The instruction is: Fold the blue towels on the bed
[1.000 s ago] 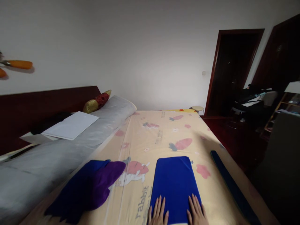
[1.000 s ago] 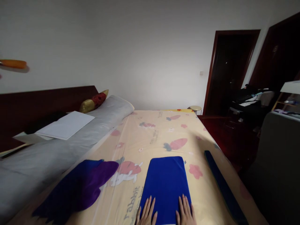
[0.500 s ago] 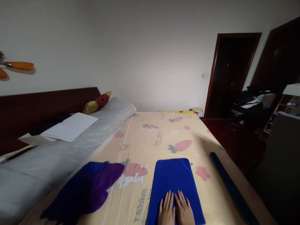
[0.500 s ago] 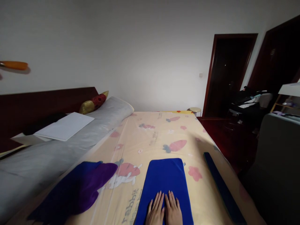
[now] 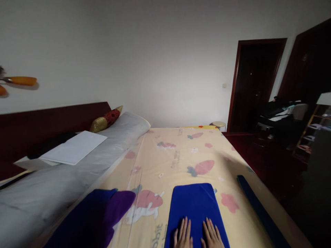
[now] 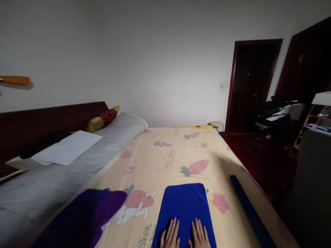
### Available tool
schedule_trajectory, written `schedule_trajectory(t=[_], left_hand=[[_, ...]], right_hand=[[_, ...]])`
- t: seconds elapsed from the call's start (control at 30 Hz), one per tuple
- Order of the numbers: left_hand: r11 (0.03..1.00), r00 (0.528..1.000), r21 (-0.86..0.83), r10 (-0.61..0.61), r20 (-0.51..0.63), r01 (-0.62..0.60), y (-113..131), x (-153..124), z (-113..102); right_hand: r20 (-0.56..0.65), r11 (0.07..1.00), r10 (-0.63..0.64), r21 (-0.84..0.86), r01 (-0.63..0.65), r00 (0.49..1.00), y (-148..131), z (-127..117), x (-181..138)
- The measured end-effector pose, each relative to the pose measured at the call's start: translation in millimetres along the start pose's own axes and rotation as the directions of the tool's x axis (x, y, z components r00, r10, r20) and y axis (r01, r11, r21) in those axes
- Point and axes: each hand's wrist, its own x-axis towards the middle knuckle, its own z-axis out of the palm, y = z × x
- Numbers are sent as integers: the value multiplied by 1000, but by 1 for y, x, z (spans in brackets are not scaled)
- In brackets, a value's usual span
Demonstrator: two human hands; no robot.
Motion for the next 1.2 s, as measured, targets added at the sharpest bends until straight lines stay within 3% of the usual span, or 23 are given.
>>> schedule_trajectory(t=[0.1,0.2,0.27,0.37,0.43,0.57,0.63,0.77,0.83,0.93,1.07,1.13,1.2], left_hand=[[991,987,-62,124,98,-119,10,48,-10],[983,976,-72,178,124,-170,4,95,-21],[992,986,-38,122,115,-119,-10,124,-28],[996,997,58,-70,38,67,-39,153,-33],[986,990,87,-140,-33,142,-57,162,-31],[990,990,65,-124,-66,128,-70,161,-25],[989,991,62,-134,-29,136,-70,162,-26],[978,971,108,-195,141,180,-61,179,-45],[972,962,140,-212,172,189,-45,184,-56],[987,984,111,-131,123,118,-9,164,-55],[986,985,-69,154,75,-149,25,85,-9],[991,991,-59,126,47,-124,24,38,15],[1000,1000,7,6,-29,-6,11,-6,28]], right_hand=[[107,993,-110,54,104,988,-9,-6,49],[138,976,-202,104,189,970,-10,-16,97],[111,981,-179,101,168,978,1,-22,123],[74,999,-5,50,1,997,31,-26,147],[60,997,80,19,-81,995,48,-23,152],[-15,989,139,-42,-139,990,61,-12,148],[-14,985,163,-59,-164,987,61,-11,148],[166,987,162,-43,-157,973,64,-29,163],[216,985,169,-58,-160,962,61,-44,168],[186,982,183,-83,-170,965,40,-50,150],[98,999,35,-20,-33,995,7,-21,75],[3,998,53,-20,-53,999,1,-6,30],[-96,993,110,-42,-115,989,4,-4,-11]])
